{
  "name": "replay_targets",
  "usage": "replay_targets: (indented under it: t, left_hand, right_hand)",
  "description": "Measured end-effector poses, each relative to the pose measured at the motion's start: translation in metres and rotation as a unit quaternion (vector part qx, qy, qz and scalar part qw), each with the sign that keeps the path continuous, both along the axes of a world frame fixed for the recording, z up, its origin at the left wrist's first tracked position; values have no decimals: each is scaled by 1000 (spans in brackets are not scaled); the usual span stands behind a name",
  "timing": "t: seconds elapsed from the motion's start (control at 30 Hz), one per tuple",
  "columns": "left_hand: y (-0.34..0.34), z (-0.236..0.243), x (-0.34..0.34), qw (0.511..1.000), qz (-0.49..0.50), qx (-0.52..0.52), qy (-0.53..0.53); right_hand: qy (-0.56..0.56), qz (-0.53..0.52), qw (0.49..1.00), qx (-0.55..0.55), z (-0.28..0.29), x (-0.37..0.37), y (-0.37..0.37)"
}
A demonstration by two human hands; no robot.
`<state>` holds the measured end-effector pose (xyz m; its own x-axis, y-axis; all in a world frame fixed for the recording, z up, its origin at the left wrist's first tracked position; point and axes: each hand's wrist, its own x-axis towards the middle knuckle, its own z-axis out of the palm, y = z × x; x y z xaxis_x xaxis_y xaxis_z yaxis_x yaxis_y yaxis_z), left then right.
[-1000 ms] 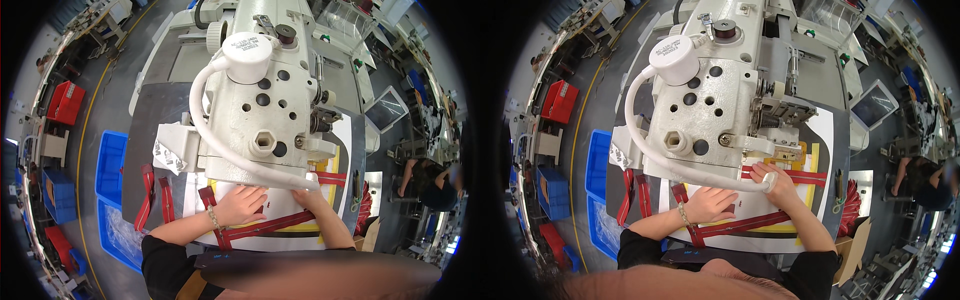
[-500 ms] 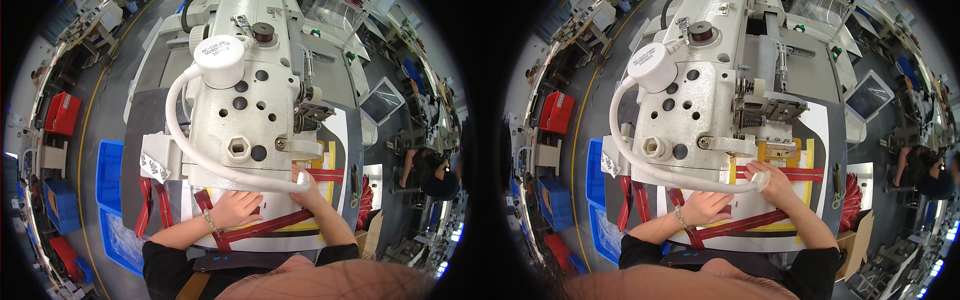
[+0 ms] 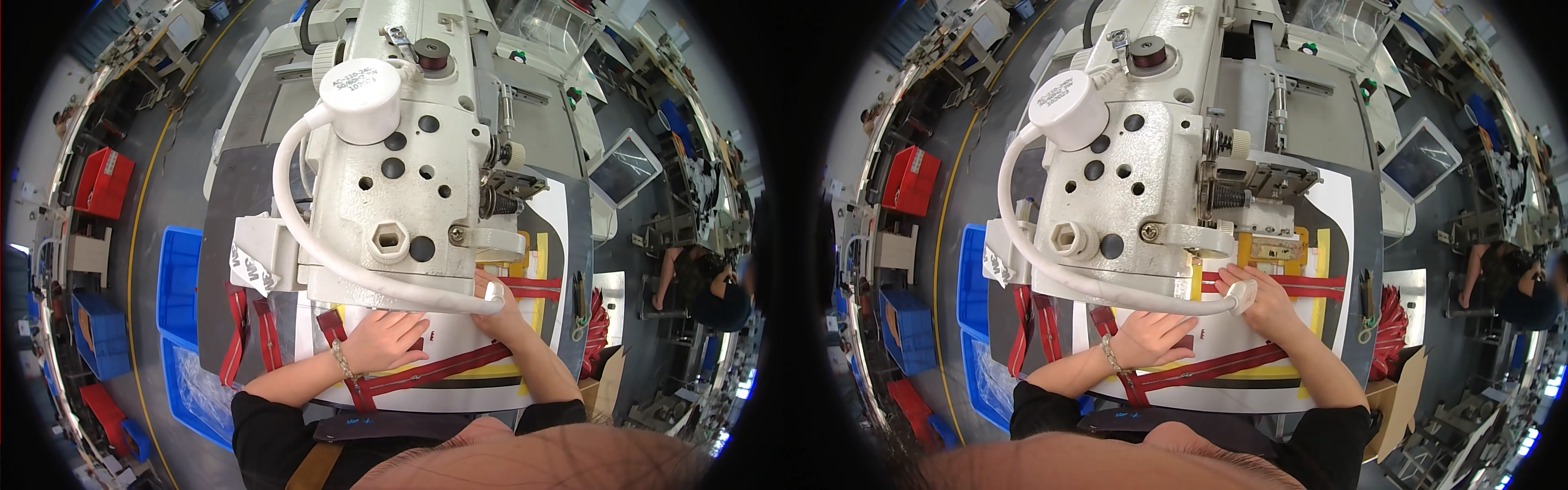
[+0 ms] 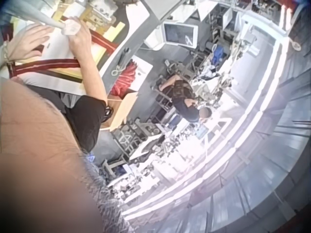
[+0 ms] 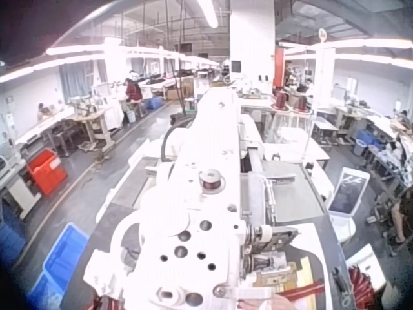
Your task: Sewing a red zipper onto fabric using an industrial sewing machine.
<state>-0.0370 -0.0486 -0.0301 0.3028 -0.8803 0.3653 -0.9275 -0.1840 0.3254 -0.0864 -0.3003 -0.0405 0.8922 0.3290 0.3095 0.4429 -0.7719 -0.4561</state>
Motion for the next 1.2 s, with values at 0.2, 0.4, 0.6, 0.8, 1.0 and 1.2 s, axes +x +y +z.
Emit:
replay_targets:
  t: [0.2, 0.4, 0.6, 0.8, 1.0, 1.2]
  left_hand:
    - [0, 0, 0, 1000, 3, -2, 2]
    - [0, -1, 0, 1000, 2, -4, 3]
    - [0, 0, 0, 1000, 3, -4, -3]
    - [0, 0, 0, 1000, 3, -6, 2]
    - [0, 0, 1, 1000, 0, -4, 3]
    - [0, 1, 0, 1000, 7, -6, 6]
  right_hand:
    - [-7, 2, 1000, -18, 5, -1, 1]
    - [-21, 7, 999, -35, 5, 0, 2]
    - [-14, 7, 999, -29, 3, 1, 1]
    - [-19, -3, 1000, -24, 8, 0, 4]
    - [-21, 0, 999, -24, 5, -1, 2]
    - [-18, 4, 1000, -21, 4, 0, 2]
